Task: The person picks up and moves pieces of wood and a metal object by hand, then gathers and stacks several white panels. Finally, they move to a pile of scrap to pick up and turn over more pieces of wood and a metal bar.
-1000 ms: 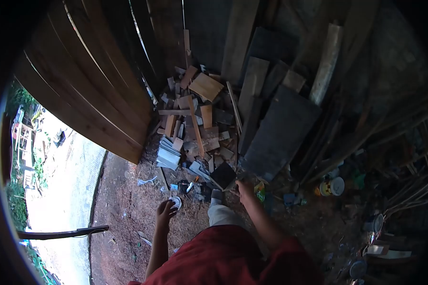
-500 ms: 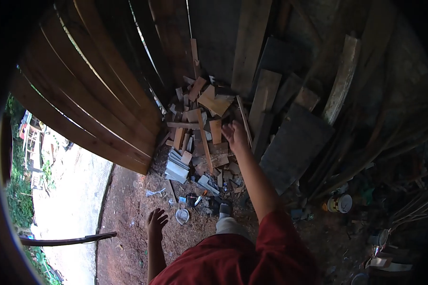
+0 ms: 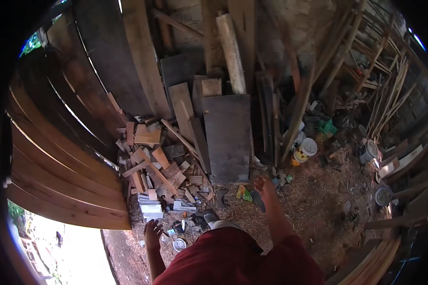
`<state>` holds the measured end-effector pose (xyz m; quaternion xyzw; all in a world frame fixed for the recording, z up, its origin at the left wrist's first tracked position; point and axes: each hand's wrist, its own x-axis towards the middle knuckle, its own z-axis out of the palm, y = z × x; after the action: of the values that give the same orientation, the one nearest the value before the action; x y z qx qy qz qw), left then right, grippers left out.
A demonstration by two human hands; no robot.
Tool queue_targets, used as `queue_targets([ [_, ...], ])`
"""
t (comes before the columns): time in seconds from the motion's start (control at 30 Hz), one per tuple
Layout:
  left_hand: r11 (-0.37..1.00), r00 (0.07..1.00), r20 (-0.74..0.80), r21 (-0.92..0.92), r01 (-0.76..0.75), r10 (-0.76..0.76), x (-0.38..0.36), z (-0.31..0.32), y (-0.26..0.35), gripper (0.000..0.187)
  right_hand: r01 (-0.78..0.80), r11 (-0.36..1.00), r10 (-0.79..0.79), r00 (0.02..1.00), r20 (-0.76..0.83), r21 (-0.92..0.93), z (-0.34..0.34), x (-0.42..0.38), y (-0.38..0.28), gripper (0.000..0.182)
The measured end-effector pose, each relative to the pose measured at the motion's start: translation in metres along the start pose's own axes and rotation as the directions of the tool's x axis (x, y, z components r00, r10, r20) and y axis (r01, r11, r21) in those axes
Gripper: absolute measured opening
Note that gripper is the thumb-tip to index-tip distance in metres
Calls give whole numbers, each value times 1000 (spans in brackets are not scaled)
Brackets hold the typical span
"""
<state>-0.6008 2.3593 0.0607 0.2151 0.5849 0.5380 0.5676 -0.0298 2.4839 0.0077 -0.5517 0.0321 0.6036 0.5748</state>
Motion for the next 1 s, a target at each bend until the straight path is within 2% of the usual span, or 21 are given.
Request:
queue_targets([
  [0.07, 998, 997, 62, 20, -54, 53, -31, 27, 4, 39, 158, 980, -177, 970, -167, -124, -12, -70, -39, 36],
  [0.13, 994, 984, 143, 22, -107, 103, -59, 44, -3, 40, 217, 965, -235, 964, -124, -146, -67, -96, -43, 36],
  [0.2, 996, 987, 137, 17, -85, 81, -95, 56, -22, 40, 294, 934, -317, 944, -91, -201, -111, -136, -41, 33],
  [0.27, 999, 994, 108, -48, 0, 5, -126, 59, -52, 42, 297, 934, -320, 942, -97, -199, -160, -167, -29, 31],
  [0.37, 995, 987, 140, -51, 85, -77, -178, 59, -100, 41, 291, 925, -324, 940, -108, -245, -241, -205, 2, 27],
  [0.5, 996, 984, 160, -32, 88, -82, -256, 62, -148, 44, 303, 909, -338, 937, -84, -285, -340, -242, 40, 24],
  [0.53, 989, 981, 145, -48, 139, -131, -268, 61, -161, 42, 303, 910, -341, 935, -99, -282, -360, -252, 43, 24],
  [0.63, 978, 972, 137, -54, 202, -193, -303, 68, -192, 40, 303, 906, -360, 918, -164, -296, -392, -302, 25, 21],
  [0.7, 971, 955, 208, -64, 229, -211, -322, 75, -203, 42, 385, 880, -422, 902, -86, -279, -413, -327, 10, 20],
  [0.73, 970, 949, 221, -46, 240, -224, -326, 81, -212, 45, 390, 879, -428, 898, -96, -273, -424, -333, 2, 20],
  [0.8, 967, 937, 251, -15, 256, -244, -341, 106, -218, 47, 529, 820, -532, 845, 51, -219, -446, -342, -17, 22],
  [0.9, 953, 916, 266, 113, 280, -300, -359, 152, -226, 50, 603, 777, -606, 794, 47, -182, -477, -355, -41, 23],
  [0.97, 955, 874, 384, 132, 267, -297, -371, 189, -232, 50, 609, 777, -617, 787, -2, -163, -493, -373, -55, 22],
  [1.0, 946, 867, 382, 183, 267, -319, -378, 212, -233, 50, 616, 772, -627, 778, -30, -156, -505, -378, -66, 20],
])
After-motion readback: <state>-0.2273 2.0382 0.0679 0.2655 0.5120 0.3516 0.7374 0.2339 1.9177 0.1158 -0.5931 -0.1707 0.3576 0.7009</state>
